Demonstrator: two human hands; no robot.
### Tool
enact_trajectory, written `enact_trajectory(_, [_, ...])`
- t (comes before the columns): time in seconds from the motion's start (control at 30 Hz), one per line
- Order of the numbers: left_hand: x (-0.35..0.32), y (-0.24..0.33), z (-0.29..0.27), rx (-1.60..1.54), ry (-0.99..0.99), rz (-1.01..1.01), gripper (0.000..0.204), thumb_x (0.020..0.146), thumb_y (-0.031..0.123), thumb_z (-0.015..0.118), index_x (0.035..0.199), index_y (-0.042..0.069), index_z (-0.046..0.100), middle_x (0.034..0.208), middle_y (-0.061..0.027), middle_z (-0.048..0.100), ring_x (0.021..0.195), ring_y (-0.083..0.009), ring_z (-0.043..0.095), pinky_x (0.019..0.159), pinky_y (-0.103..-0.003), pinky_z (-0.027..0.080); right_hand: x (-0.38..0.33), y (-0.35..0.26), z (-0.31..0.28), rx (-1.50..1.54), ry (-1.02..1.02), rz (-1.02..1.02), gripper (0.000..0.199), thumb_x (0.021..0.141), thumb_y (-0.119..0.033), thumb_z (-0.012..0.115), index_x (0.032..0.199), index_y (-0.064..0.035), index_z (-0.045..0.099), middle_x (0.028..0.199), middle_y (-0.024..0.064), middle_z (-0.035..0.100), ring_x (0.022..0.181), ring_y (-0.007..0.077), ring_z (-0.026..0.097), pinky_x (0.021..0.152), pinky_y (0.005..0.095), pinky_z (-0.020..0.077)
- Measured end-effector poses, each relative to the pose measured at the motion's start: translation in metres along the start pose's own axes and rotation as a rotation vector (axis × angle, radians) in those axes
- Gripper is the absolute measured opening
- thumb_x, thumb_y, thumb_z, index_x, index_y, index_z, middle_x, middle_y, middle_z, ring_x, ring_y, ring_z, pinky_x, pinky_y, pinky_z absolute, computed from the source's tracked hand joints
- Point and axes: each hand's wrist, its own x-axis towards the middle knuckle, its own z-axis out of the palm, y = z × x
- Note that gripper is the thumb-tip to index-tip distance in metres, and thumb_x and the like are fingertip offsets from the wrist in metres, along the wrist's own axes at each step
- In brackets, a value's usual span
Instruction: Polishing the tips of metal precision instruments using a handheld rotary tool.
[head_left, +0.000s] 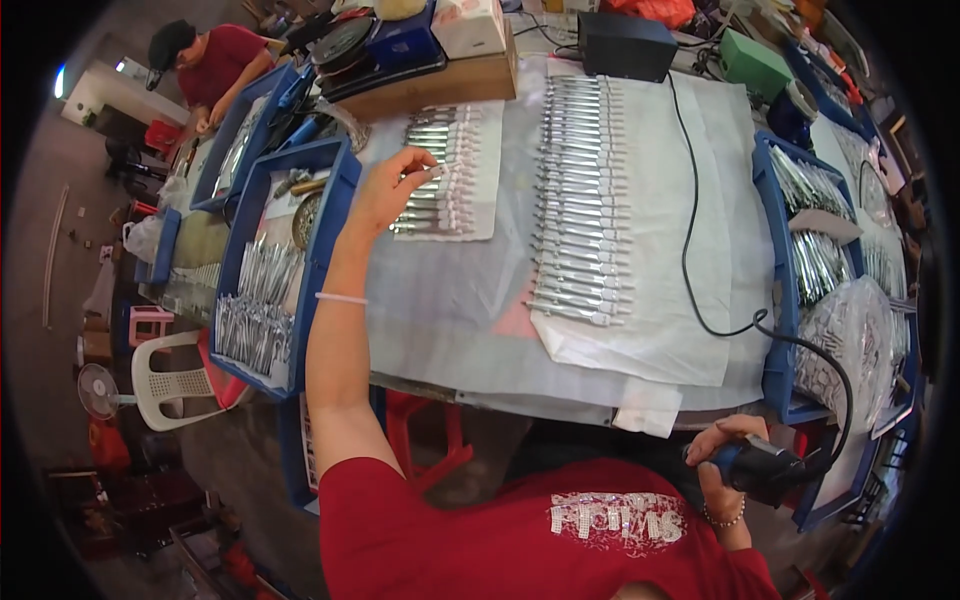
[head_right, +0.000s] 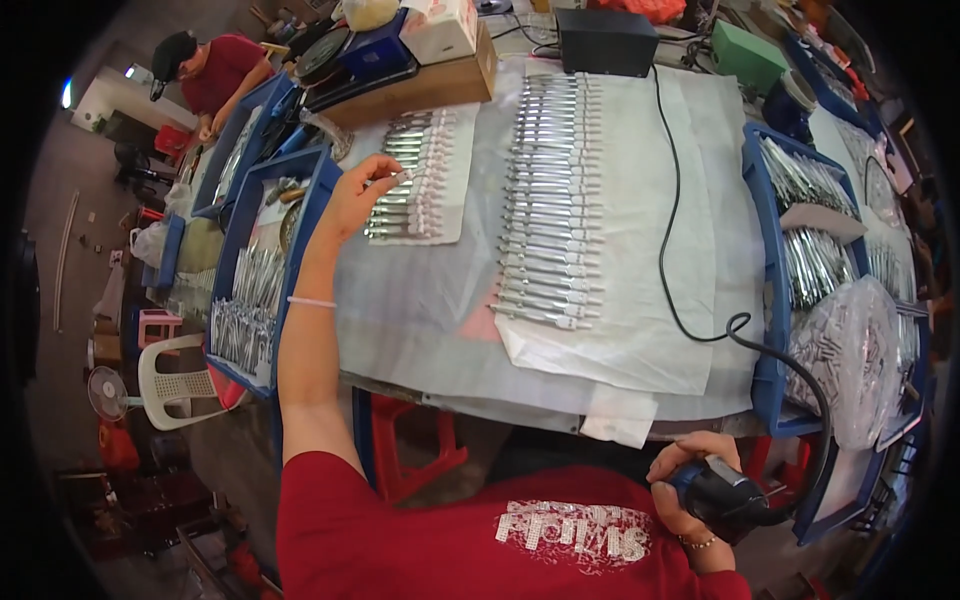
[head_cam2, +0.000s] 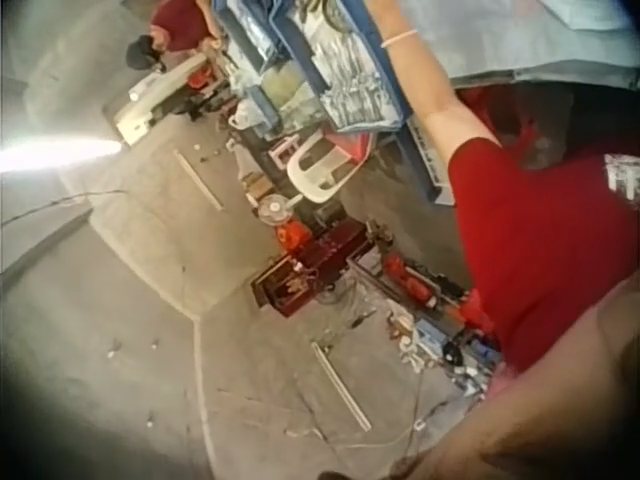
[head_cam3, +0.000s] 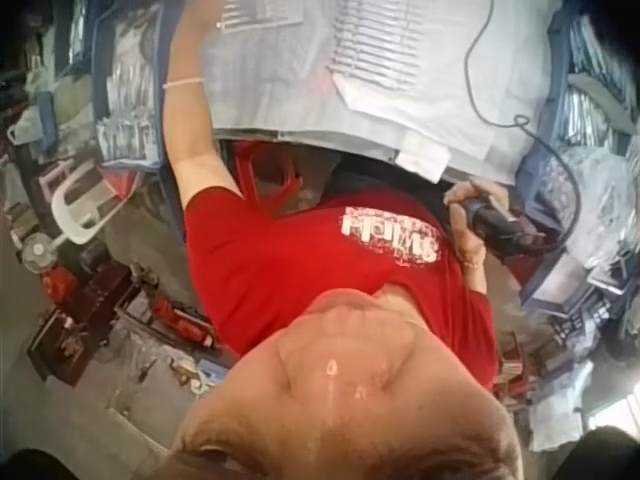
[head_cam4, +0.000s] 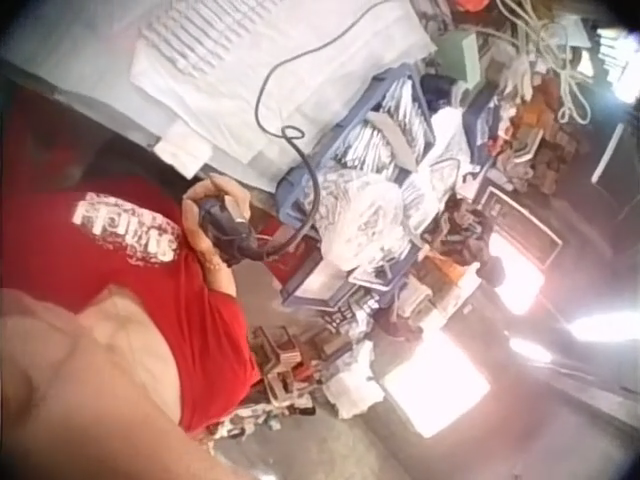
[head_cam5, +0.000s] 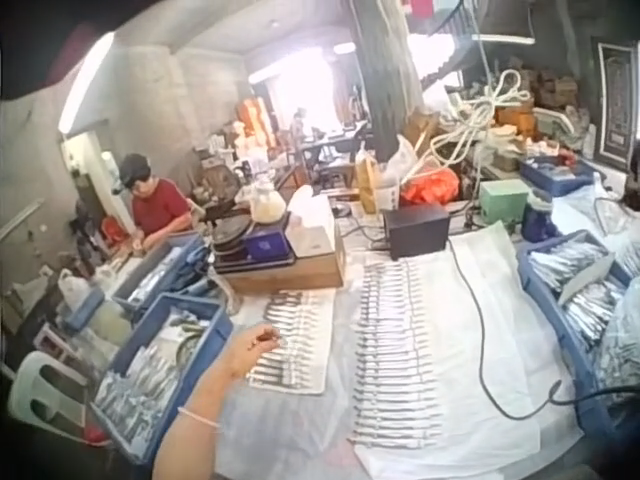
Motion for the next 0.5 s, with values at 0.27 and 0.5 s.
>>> enact_trajectory(0.27, [0.017, -0.028, -0.019, 0.05, -0.245, -0.049, 0.017, 0.086, 0.006, 0.063, 0.103, 0.004, 0.064, 0.092, -0.0003, 0.064, 0.088, -0.0099, 0.056, 0.08, -0.026, 0.044, 0.01, 0.0, -0.001, -0.06, -0.007, 0.062, 0.049, 0.073, -0.015, 0.074, 0.112, -0.0071, 0.046, 0.07, 0.0078, 0.064, 0.065, 0.0159, 0.062, 0.065, 0.0288, 0.0499])
enact_trajectory(0.5, [0.032, -0.025, -0.029, 0.108, -0.103, -0.021, 0.015, 0.086, 0.008, 0.064, 0.1, 0.002, 0.064, 0.09, -0.001, 0.066, 0.086, -0.0108, 0.057, 0.08, -0.026, 0.045, 0.016, 0.009, 0.01, -0.027, -0.015, 0.101, 0.05, 0.07, -0.013, 0.075, 0.112, -0.0062, 0.049, 0.069, 0.0068, 0.065, 0.062, 0.0147, 0.062, 0.064, 0.0288, 0.049])
